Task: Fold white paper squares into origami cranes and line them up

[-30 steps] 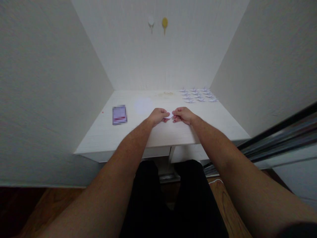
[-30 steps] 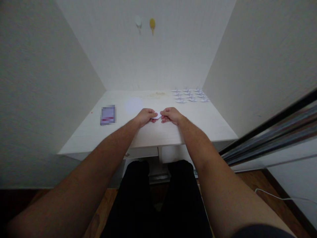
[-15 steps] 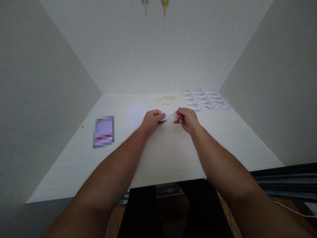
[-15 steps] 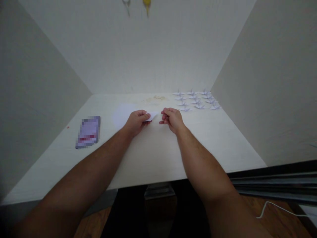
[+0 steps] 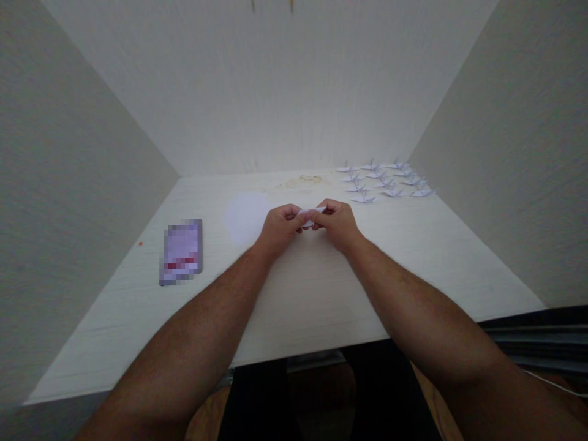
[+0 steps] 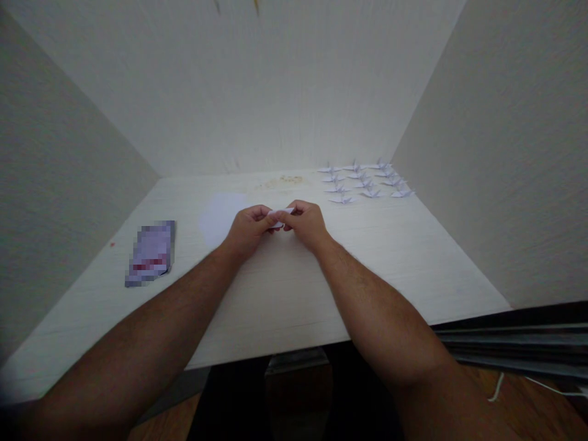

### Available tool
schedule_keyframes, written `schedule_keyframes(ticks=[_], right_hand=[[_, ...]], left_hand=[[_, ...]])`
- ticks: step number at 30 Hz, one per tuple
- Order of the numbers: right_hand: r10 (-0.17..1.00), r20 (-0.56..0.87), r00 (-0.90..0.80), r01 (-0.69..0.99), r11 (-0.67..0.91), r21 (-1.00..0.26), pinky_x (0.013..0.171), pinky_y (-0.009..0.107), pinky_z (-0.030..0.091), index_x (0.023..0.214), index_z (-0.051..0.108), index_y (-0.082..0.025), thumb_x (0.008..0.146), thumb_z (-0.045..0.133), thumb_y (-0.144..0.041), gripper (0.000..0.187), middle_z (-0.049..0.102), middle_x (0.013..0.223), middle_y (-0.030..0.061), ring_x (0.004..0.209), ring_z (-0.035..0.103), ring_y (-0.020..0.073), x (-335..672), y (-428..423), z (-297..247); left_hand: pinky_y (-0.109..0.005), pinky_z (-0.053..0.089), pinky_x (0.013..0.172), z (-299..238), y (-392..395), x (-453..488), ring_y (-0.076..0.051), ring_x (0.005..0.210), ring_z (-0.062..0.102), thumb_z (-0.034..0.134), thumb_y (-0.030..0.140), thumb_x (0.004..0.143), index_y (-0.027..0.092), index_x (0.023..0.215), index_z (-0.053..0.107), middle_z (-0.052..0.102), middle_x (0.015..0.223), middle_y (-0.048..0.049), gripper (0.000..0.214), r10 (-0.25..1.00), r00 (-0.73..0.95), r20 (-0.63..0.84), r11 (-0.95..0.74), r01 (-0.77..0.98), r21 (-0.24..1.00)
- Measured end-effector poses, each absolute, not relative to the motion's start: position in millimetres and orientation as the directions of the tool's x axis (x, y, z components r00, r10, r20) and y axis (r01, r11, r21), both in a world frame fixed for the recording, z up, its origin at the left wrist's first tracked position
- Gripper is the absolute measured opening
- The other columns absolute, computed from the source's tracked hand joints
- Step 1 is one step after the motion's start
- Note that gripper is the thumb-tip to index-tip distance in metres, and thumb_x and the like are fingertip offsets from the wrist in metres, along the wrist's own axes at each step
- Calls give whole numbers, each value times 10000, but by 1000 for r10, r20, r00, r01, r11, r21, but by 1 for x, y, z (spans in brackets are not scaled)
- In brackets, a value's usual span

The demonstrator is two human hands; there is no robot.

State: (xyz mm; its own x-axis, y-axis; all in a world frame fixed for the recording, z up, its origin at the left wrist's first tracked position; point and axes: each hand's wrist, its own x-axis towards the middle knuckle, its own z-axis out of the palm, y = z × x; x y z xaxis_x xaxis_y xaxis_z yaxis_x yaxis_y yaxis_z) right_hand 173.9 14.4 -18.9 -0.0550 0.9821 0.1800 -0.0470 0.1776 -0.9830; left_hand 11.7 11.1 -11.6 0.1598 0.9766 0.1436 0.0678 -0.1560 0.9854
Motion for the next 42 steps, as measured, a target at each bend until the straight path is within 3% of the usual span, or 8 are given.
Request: schedule_keyframes(ticks=[11, 20, 25, 30, 33, 38, 42], right_hand=[[986, 130, -102, -235, 103, -967, 491, 226, 450, 627, 616, -190, 641, 838, -471, 358, 621, 510, -28, 463, 569, 100, 172, 14, -14], [987, 158, -21, -192, 151, -970, 472, 223, 419, 646, 600, -195, 651, 826, -519, 395, 591, 486, -36, 447, 551, 100, 176, 17, -14], [982, 190, 2, -111, 189, -976, 480, 227, 427, 683, 624, -195, 680, 804, -537, 387, 608, 523, -30, 470, 554, 102, 177, 17, -13], [974, 215, 67, -17, 216, -976, 419, 223, 366, 678, 600, -207, 713, 776, -536, 376, 539, 495, -59, 419, 464, 83, 175, 15, -13], [974, 209, 90, 8, 209, -978, 375, 222, 312, 659, 559, -218, 736, 757, -530, 378, 481, 458, -78, 374, 389, 72, 174, 16, -14], [988, 144, 57, -169, 151, -974, 504, 246, 494, 835, 640, -199, 685, 794, -493, 364, 654, 635, -27, 499, 565, 98, 173, 14, -10], [994, 107, 18, -255, 108, -961, 582, 279, 558, 912, 678, -187, 644, 816, -407, 374, 670, 651, -26, 567, 623, 119, 171, 11, -6]], left_hand=[[-248, 479, 601, -13, 12, 12, -108, 572, 585, 833, 509, 686, 162, 694, 644, 682, 633, -20, 395, 973, 180, 148, -142, -47, 989], [-251, 499, 610, -14, 13, 12, -120, 600, 632, 827, 377, 682, 143, 745, 687, 705, 667, -37, 280, 976, 195, 93, -75, -102, 992], [-263, 525, 603, -16, 13, 12, -169, 691, 700, 823, 338, 675, 153, 956, 717, 735, 744, -47, 352, 980, 177, 95, -72, -129, 989], [-222, 448, 496, -11, 9, 14, -101, 504, 583, 763, 345, 748, 142, 755, 712, 699, 627, -41, 209, 979, 165, 116, -114, -22, 993], [-220, 441, 485, -8, 7, 15, -90, 472, 546, 745, 342, 767, 147, 786, 745, 675, 582, -21, 196, 977, 152, 149, -150, -4, 989], [-256, 529, 565, -9, 7, 16, -122, 593, 620, 739, 385, 776, 155, 871, 787, 715, 690, -38, 254, 971, 148, 187, -189, -1, 982], [-289, 568, 619, -11, 7, 17, -137, 633, 653, 747, 320, 746, 154, 961, 784, 730, 728, -36, 274, 974, 96, 204, -205, 1, 979]])
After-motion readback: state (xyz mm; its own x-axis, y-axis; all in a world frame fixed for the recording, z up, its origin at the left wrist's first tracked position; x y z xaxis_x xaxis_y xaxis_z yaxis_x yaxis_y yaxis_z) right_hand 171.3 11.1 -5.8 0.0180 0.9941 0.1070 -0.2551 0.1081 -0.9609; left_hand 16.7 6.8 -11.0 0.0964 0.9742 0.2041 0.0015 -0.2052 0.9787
